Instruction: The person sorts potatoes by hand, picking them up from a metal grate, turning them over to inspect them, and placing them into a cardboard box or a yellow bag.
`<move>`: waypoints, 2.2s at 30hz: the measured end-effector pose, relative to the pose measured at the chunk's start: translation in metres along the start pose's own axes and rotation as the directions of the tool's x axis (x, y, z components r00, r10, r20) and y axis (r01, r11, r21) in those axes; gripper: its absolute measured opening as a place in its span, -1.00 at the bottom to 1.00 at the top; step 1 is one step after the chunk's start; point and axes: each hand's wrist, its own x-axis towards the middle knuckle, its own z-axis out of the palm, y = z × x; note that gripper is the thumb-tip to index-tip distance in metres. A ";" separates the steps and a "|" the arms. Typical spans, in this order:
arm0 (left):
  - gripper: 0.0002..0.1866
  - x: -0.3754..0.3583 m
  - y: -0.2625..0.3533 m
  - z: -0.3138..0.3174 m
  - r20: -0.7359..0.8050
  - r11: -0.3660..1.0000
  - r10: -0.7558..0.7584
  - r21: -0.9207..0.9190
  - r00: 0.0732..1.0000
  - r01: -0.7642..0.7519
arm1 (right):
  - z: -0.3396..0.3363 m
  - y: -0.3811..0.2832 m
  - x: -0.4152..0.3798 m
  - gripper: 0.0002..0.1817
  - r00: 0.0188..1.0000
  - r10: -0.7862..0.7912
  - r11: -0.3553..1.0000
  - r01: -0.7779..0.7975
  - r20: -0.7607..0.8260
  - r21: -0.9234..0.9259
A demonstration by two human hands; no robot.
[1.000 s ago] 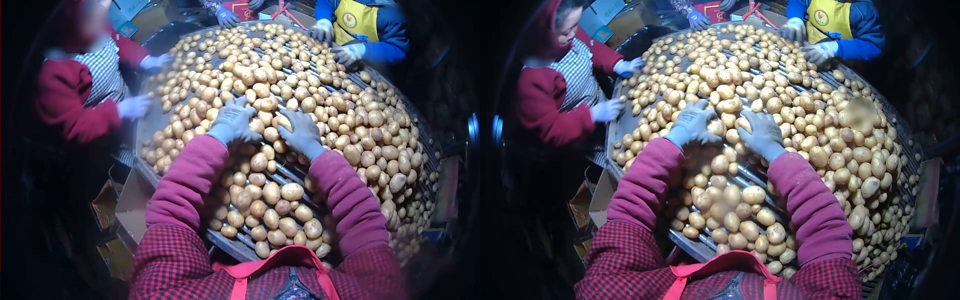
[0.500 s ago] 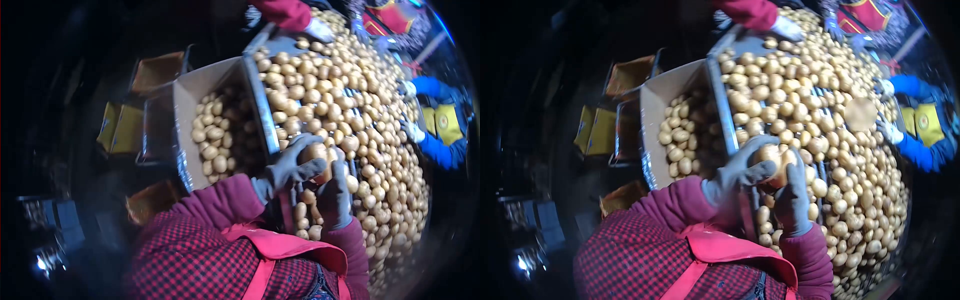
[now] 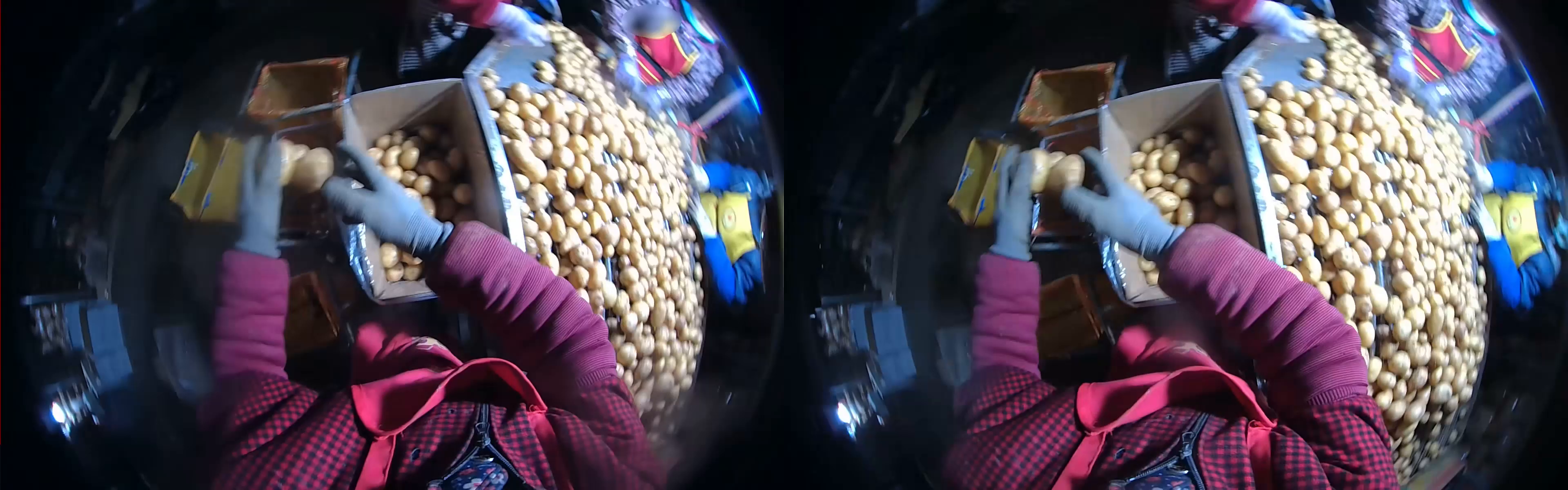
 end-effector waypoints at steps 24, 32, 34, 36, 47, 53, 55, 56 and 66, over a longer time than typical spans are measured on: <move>-0.21 -0.195 0.020 0.378 0.856 0.358 0.431 -0.454 -0.287 -0.816 | -0.083 0.078 -0.501 -0.31 0.419 -0.186 0.173 -0.877 -0.889 -0.449; -0.39 -0.109 0.049 0.403 0.978 0.166 0.189 0.059 0.091 -0.984 | -0.181 0.031 -0.406 -0.30 0.398 -0.277 0.470 -0.737 -0.874 -0.485; -0.42 -0.100 0.043 0.418 0.932 0.180 0.358 -0.008 0.058 -0.984 | -0.213 0.030 -0.381 -0.30 0.435 -0.237 0.475 -0.728 -0.868 -0.495; -0.45 -0.112 0.066 0.437 0.916 0.291 0.402 -0.134 -0.006 -0.947 | -0.239 0.032 -0.354 -0.29 0.495 -0.129 0.462 -0.737 -0.859 -0.494; -0.52 -0.205 0.073 0.544 0.996 0.222 0.029 -0.094 -0.090 -0.970 | -0.240 0.031 -0.358 -0.30 0.511 0.123 0.366 -0.820 -0.851 -0.440; -0.43 -0.197 0.084 0.557 0.992 0.377 -0.123 0.072 0.028 -0.923 | -0.246 0.035 -0.335 -0.22 0.596 0.047 0.390 -0.750 -0.801 -0.535; -0.38 -0.188 0.085 0.563 0.971 0.729 -0.216 0.229 0.100 -0.645 | -0.247 0.024 -0.336 -0.27 0.611 0.151 0.432 -0.748 -0.777 -0.504; -0.40 -0.181 0.071 0.578 0.992 0.801 -0.127 0.110 0.012 -0.588 | -0.251 0.020 -0.337 -0.30 0.618 0.201 0.447 -0.748 -0.760 -0.491; -0.46 -0.349 0.156 0.670 0.768 0.226 0.307 -0.633 -0.562 -0.741 | -0.252 0.072 -0.353 -0.62 0.670 -0.286 0.581 -0.447 -0.685 -0.680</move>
